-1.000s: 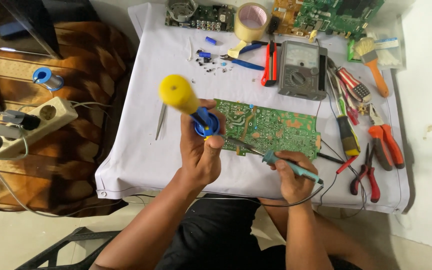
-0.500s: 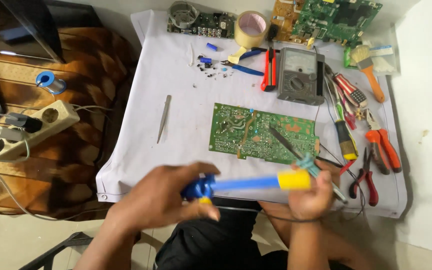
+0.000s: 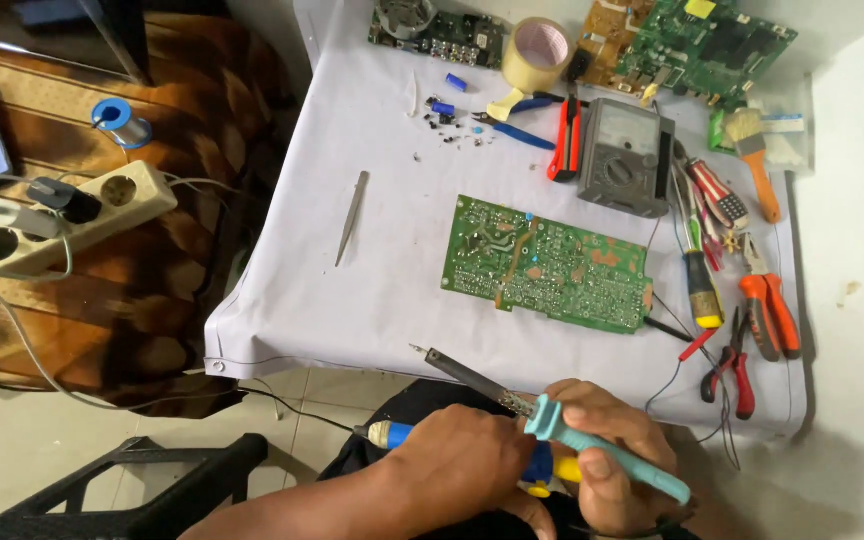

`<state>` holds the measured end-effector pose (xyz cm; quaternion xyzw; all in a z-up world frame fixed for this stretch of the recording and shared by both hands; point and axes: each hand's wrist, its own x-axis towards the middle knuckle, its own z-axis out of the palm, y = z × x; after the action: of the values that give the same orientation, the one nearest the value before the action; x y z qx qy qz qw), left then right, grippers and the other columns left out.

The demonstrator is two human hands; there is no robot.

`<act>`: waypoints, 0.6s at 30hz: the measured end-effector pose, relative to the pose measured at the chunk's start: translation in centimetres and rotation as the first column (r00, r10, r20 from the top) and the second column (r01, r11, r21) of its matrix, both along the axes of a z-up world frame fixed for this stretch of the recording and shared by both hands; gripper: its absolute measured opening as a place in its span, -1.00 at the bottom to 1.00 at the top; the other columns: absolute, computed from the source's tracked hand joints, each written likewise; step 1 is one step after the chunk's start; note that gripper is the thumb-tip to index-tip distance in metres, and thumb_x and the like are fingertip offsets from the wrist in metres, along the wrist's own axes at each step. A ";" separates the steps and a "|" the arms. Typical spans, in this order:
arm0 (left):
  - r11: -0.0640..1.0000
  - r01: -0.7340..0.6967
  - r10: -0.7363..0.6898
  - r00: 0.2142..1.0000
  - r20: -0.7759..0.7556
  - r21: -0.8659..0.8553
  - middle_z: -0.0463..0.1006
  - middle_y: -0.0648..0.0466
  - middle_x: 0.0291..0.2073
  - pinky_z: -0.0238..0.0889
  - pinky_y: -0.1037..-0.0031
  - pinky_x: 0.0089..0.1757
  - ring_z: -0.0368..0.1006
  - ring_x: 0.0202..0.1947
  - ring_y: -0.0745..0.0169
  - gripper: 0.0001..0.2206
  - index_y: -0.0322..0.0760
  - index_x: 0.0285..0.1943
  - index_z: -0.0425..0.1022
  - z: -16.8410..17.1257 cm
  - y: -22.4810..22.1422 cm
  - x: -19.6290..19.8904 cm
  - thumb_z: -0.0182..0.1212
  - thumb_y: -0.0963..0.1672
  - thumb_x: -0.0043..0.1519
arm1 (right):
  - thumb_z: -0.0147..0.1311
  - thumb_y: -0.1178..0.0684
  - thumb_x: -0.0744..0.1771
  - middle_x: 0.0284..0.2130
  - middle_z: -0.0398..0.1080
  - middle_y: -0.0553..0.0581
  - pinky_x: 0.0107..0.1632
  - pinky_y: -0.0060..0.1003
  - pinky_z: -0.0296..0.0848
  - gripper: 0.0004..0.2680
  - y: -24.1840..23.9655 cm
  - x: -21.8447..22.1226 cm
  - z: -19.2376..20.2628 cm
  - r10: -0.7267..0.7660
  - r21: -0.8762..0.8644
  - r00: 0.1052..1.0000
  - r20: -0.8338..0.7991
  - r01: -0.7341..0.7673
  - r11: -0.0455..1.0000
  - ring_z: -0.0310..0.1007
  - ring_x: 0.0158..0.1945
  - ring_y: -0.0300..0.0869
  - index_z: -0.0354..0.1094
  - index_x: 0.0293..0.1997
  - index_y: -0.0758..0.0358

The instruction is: Soldering and desoldering electronic components on a printed circuit board using a soldering iron and a desoldering pump.

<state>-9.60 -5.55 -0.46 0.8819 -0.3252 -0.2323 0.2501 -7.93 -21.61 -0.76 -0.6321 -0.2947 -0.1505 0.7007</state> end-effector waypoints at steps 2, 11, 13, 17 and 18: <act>0.996 -0.065 0.066 0.998 0.021 -0.067 0.60 -0.15 -0.36 0.34 -0.04 -0.46 0.55 -0.40 -0.32 -0.27 -0.37 -0.11 0.33 -0.7 0.4 -0.3 0.03 0.32 0.01 | 0.08 -0.01 0.35 -0.35 0.49 0.32 0.02 0.03 0.59 -0.80 -1.6 0.3 -2.5 0.003 0.123 0.993 -0.117 0.011 0.992 0.53 -0.26 0.03 0.38 -0.07 0.32; 0.758 -0.652 0.578 0.676 -0.456 -0.005 0.57 0.08 -0.37 0.26 0.38 -0.34 0.43 -0.36 0.20 -0.44 -0.02 0.05 0.42 1.1 10.9 4.4 0.41 0.17 -0.05 | 0.00 -0.06 0.33 -0.65 0.18 0.09 -0.16 -0.09 0.54 -0.90 -5.4 2.5 -4.3 -0.482 0.265 0.805 -0.345 0.576 0.773 0.27 -0.49 -0.14 0.34 -0.22 0.06; 0.545 -0.836 0.719 0.509 -0.473 -0.071 0.50 0.18 -0.43 0.20 0.51 -0.41 0.27 -0.49 0.41 -0.60 -0.07 0.04 0.45 0.1 11.3 5.8 0.38 0.09 0.13 | 0.08 -0.05 0.32 -0.62 0.21 0.12 -0.16 -0.08 0.54 -0.89 -5.5 3.5 -6.0 -0.442 0.218 0.819 -0.367 0.537 0.815 0.28 -0.48 -0.16 0.37 -0.19 0.07; 0.067 -0.927 0.581 0.337 -0.741 -0.369 0.49 0.00 -0.45 0.30 0.41 -0.53 0.30 -0.68 0.23 -0.70 -0.28 0.00 0.34 -2.8 10.3 8.4 0.33 -0.19 0.15 | 0.10 0.09 0.29 -0.52 0.32 0.17 -0.22 -0.21 0.52 -0.89 -4.0 5.5 -10.1 -0.390 0.218 0.866 -0.313 0.465 0.858 0.37 -0.45 -0.16 0.35 -0.15 0.17; -0.021 -0.898 0.500 0.371 -0.783 -0.439 0.54 -0.06 -0.32 0.30 0.42 -0.58 0.30 -0.70 0.21 -0.69 -0.33 -0.01 0.31 -3.8 9.9 9.1 0.32 -0.25 0.14 | 0.17 0.03 0.29 -0.47 0.37 0.25 -0.30 -0.31 0.45 -0.84 -3.5 6.1 -11.2 -0.370 0.208 0.876 -0.310 0.443 0.872 0.38 -0.44 -0.12 0.35 -0.16 0.23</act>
<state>-0.48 4.37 -4.29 0.5907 0.1810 -0.0466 0.7849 -1.86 -25.12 -11.92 -0.5917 -0.0358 -0.2505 0.7654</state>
